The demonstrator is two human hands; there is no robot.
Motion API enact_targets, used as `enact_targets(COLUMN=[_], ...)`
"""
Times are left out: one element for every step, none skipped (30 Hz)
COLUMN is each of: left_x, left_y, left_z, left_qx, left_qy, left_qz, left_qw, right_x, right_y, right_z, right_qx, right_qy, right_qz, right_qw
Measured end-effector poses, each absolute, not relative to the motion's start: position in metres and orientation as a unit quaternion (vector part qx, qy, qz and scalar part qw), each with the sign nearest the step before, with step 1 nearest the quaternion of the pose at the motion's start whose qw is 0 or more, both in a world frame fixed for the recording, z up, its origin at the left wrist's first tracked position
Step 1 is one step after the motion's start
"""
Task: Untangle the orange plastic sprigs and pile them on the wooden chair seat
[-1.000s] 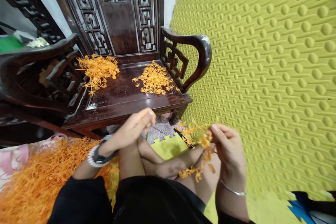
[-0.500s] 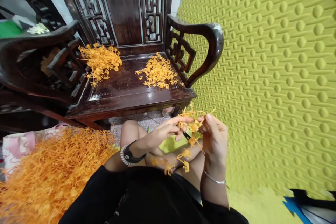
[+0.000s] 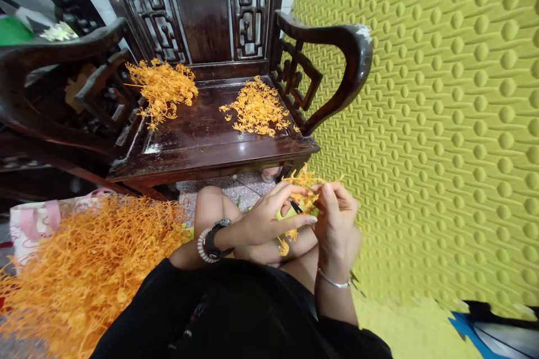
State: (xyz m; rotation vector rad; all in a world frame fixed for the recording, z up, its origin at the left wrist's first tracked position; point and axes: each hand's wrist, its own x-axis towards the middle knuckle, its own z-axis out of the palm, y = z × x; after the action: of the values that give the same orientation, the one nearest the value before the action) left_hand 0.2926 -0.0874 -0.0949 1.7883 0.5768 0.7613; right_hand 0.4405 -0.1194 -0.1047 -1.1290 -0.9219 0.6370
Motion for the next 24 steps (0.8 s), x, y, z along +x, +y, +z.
enact_targets(left_x=[0.293,0.294,0.294,0.295,0.295,0.295,0.295,0.295,0.294,0.292,0.291,0.288,0.285,0.281,0.277,0.272,0.266,0.261,0.257,0.255,0.255,0.258,0.263,0.27], left_y=[-0.087,-0.087,-0.087,-0.087,-0.087,-0.087,-0.087,-0.086,-0.086,-0.086,-0.087,-0.088,-0.09,-0.092,-0.095,-0.097,-0.099,-0.1,-0.098,-0.095,-0.091,-0.086,-0.081,-0.077], left_z=[-0.097,-0.098,-0.1,-0.101,-0.101,-0.1,-0.099,-0.097,-0.095,-0.094,-0.093,-0.093,-0.094,-0.097,-0.1,-0.103,-0.105,-0.107,-0.107,-0.105,-0.103,-0.1,-0.097,-0.095], left_qx=[0.754,0.76,0.767,0.777,0.79,0.804,0.815,0.821,0.819,0.811,0.798,0.784,0.771,0.758,0.747,0.734,0.717,0.697,0.679,0.668,0.667,0.679,0.702,0.729], left_qy=[0.244,0.245,0.244,0.237,0.225,0.208,0.186,0.166,0.146,0.126,0.11,0.1,0.099,0.099,0.1,0.107,0.114,0.123,0.14,0.166,0.196,0.215,0.222,0.219], left_qz=[0.323,0.328,0.331,0.333,0.331,0.325,0.311,0.289,0.267,0.246,0.232,0.229,0.235,0.246,0.256,0.269,0.289,0.32,0.357,0.389,0.409,0.411,0.396,0.368], left_qw=[0.518,0.505,0.492,0.478,0.464,0.453,0.452,0.464,0.486,0.516,0.545,0.568,0.584,0.595,0.605,0.614,0.624,0.63,0.626,0.612,0.592,0.569,0.549,0.534], right_x=[0.44,0.439,0.439,0.439,0.439,0.439,0.44,0.439,0.438,0.437,0.436,0.435,0.437,0.441,0.449,0.46,0.473,0.487,0.499,0.509,0.513,0.511,0.504,0.492], right_y=[-0.121,-0.122,-0.123,-0.124,-0.125,-0.126,-0.127,-0.128,-0.13,-0.132,-0.135,-0.137,-0.14,-0.142,-0.143,-0.144,-0.144,-0.144,-0.143,-0.143,-0.143,-0.143,-0.143,-0.143], right_z=[-0.104,-0.104,-0.103,-0.102,-0.101,-0.101,-0.101,-0.101,-0.101,-0.102,-0.102,-0.102,-0.101,-0.098,-0.094,-0.089,-0.084,-0.078,-0.072,-0.068,-0.066,-0.066,-0.067,-0.07], right_qx=[-0.502,-0.497,-0.492,-0.49,-0.494,-0.504,-0.518,-0.534,-0.549,-0.562,-0.576,-0.587,-0.599,-0.611,-0.618,-0.616,-0.6,-0.574,-0.545,-0.52,-0.525,-0.542,-0.564,-0.585], right_qy=[-0.42,-0.428,-0.438,-0.45,-0.462,-0.473,-0.483,-0.492,-0.501,-0.509,-0.515,-0.518,-0.514,-0.498,-0.465,-0.421,-0.365,-0.308,-0.266,-0.242,-0.256,-0.282,-0.317,-0.35], right_qz=[0.281,0.274,0.264,0.252,0.239,0.226,0.213,0.201,0.188,0.169,0.137,0.093,0.043,-0.012,-0.065,-0.106,-0.142,-0.176,-0.201,-0.23,-0.22,-0.191,-0.146,-0.091], right_qw=[0.702,0.704,0.705,0.703,0.697,0.687,0.674,0.658,0.642,0.63,0.621,0.615,0.612,0.615,0.631,0.658,0.698,0.738,0.769,0.786,0.782,0.768,0.748,0.726])
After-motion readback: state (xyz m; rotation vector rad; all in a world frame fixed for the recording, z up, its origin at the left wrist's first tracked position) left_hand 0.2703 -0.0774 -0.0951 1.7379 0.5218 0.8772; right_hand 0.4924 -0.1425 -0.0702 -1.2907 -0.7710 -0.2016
